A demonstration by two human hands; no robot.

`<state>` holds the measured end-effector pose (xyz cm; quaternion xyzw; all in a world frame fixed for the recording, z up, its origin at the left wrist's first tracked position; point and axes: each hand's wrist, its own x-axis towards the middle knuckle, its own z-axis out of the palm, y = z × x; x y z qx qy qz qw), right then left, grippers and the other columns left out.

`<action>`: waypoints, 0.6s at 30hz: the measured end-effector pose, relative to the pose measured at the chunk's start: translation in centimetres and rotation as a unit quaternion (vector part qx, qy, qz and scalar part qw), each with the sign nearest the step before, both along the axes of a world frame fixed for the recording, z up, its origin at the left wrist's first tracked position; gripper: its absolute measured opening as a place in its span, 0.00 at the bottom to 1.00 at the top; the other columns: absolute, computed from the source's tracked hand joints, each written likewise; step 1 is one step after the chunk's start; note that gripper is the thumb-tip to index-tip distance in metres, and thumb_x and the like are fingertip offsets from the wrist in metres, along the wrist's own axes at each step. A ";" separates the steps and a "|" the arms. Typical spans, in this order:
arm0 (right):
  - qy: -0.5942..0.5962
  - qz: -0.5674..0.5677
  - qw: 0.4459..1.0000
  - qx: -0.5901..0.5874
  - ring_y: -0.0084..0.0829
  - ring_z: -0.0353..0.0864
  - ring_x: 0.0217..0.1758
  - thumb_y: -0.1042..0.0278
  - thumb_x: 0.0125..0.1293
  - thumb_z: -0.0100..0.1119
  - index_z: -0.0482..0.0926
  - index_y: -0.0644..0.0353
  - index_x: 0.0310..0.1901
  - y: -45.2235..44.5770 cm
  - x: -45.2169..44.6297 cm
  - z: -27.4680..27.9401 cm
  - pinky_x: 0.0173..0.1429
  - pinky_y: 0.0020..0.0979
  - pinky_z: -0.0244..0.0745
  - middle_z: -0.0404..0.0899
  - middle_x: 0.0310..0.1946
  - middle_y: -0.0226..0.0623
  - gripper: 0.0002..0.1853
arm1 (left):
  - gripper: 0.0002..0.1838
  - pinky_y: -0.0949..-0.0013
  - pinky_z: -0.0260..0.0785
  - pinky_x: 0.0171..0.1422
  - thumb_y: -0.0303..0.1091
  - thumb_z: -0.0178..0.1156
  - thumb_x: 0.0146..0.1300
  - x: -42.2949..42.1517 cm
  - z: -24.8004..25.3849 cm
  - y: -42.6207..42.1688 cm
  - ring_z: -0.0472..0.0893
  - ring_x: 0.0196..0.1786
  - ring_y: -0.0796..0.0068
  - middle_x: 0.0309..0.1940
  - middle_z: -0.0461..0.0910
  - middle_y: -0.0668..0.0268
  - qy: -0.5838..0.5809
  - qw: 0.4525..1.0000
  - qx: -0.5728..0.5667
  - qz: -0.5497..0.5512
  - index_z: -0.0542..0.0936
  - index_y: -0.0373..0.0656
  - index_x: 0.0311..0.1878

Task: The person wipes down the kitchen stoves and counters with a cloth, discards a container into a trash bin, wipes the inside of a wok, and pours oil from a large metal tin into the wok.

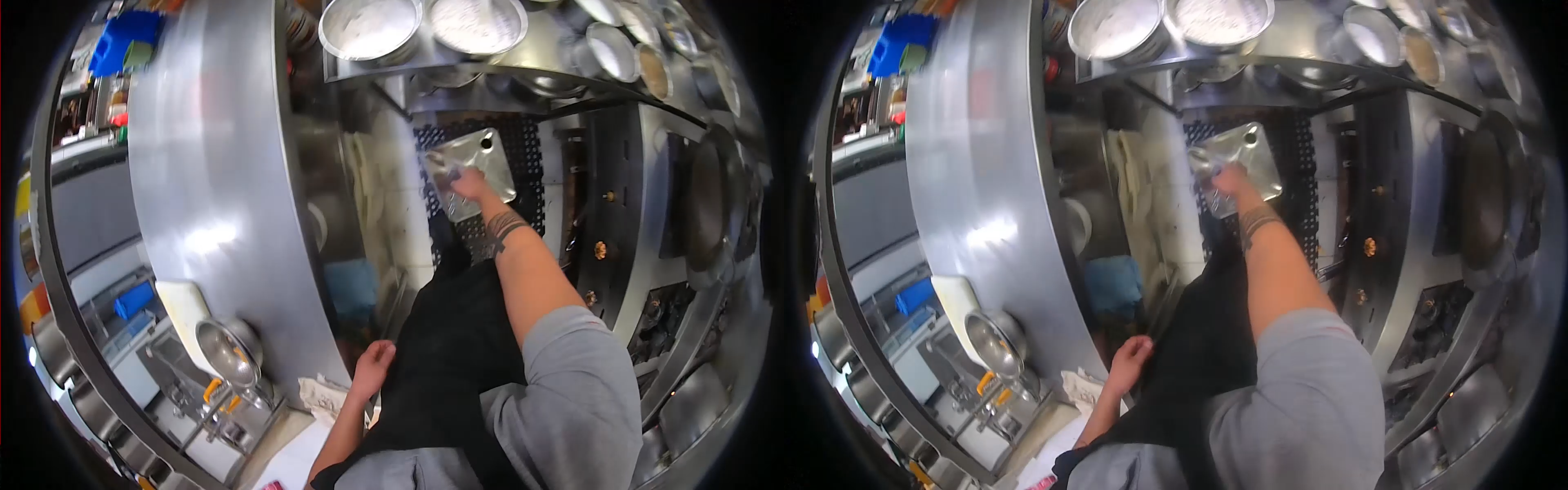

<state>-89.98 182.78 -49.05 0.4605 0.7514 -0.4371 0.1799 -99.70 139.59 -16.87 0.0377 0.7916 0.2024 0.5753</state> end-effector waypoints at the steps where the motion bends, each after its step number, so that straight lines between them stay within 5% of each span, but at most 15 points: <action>1: -0.002 0.001 0.997 0.073 0.57 0.80 0.62 0.48 0.58 0.60 0.82 0.60 0.58 -0.7 -0.2 -2.8 0.69 0.50 0.73 0.82 0.54 0.60 0.30 | 0.18 0.70 0.73 0.59 0.42 0.60 0.76 -0.1 -0.5 -0.6 0.82 0.50 0.75 0.46 0.85 0.64 0.007 1.000 0.013 -0.008 0.80 0.38 0.57; 2: 0.000 -0.022 0.993 0.118 0.58 0.79 0.62 0.46 0.57 0.61 0.81 0.65 0.57 -1.7 -0.8 -3.1 0.68 0.50 0.73 0.81 0.55 0.61 0.32 | 0.17 0.72 0.72 0.57 0.41 0.60 0.77 -0.1 -0.4 -0.4 0.81 0.49 0.79 0.44 0.84 0.66 0.016 1.000 0.023 -0.012 0.80 0.37 0.57; 5: 0.055 0.017 0.988 0.143 0.62 0.79 0.57 0.52 0.59 0.63 0.82 0.62 0.57 -1.6 -2.3 1.1 0.64 0.49 0.75 0.82 0.54 0.60 0.28 | 0.19 0.65 0.74 0.61 0.43 0.60 0.75 -0.5 -0.1 1.0 0.85 0.54 0.66 0.48 0.86 0.56 0.048 0.998 0.014 -0.029 0.80 0.38 0.57; 6: 0.075 -0.063 0.990 0.099 0.56 0.82 0.55 0.53 0.61 0.63 0.83 0.61 0.55 -2.5 -2.6 1.7 0.62 0.46 0.77 0.84 0.51 0.57 0.25 | 0.19 0.65 0.74 0.61 0.43 0.61 0.74 -0.5 -0.6 1.4 0.85 0.54 0.66 0.48 0.85 0.55 0.055 0.998 0.011 -0.022 0.80 0.38 0.57; 9: 0.106 -0.026 0.985 -0.131 0.46 0.86 0.49 0.53 0.64 0.64 0.84 0.62 0.52 -4.3 -2.4 5.8 0.58 0.41 0.78 0.87 0.43 0.51 0.22 | 0.20 0.64 0.74 0.61 0.43 0.63 0.72 -0.1 -5.1 1.1 0.85 0.53 0.64 0.48 0.85 0.56 0.086 0.996 0.017 0.026 0.79 0.38 0.58; 13: 0.093 0.022 0.982 -0.161 0.44 0.86 0.46 0.57 0.64 0.66 0.83 0.63 0.48 -10.2 0.0 6.9 0.53 0.39 0.80 0.87 0.44 0.48 0.18 | 0.32 0.57 0.69 0.67 0.37 0.69 0.62 -0.9 -14.1 1.9 0.79 0.60 0.54 0.56 0.78 0.50 0.294 0.946 -0.112 0.076 0.72 0.35 0.66; 14: 0.067 0.034 0.980 -0.182 0.45 0.86 0.47 0.56 0.64 0.67 0.83 0.62 0.50 -12.1 1.3 5.4 0.55 0.39 0.80 0.87 0.44 0.48 0.20 | 0.36 0.50 0.61 0.76 0.35 0.69 0.59 -1.8 -17.6 1.2 0.68 0.71 0.43 0.67 0.70 0.43 0.367 0.919 -0.130 0.064 0.68 0.35 0.69; 18: 0.021 0.163 0.969 -0.183 0.51 0.83 0.57 0.54 0.63 0.64 0.83 0.60 0.52 -15.6 4.5 8.3 0.61 0.44 0.77 0.85 0.50 0.51 0.22 | 0.45 0.48 0.55 0.80 0.32 0.70 0.54 -5.1 -20.9 4.3 0.59 0.77 0.39 0.75 0.59 0.40 0.393 0.890 -0.210 0.093 0.61 0.37 0.75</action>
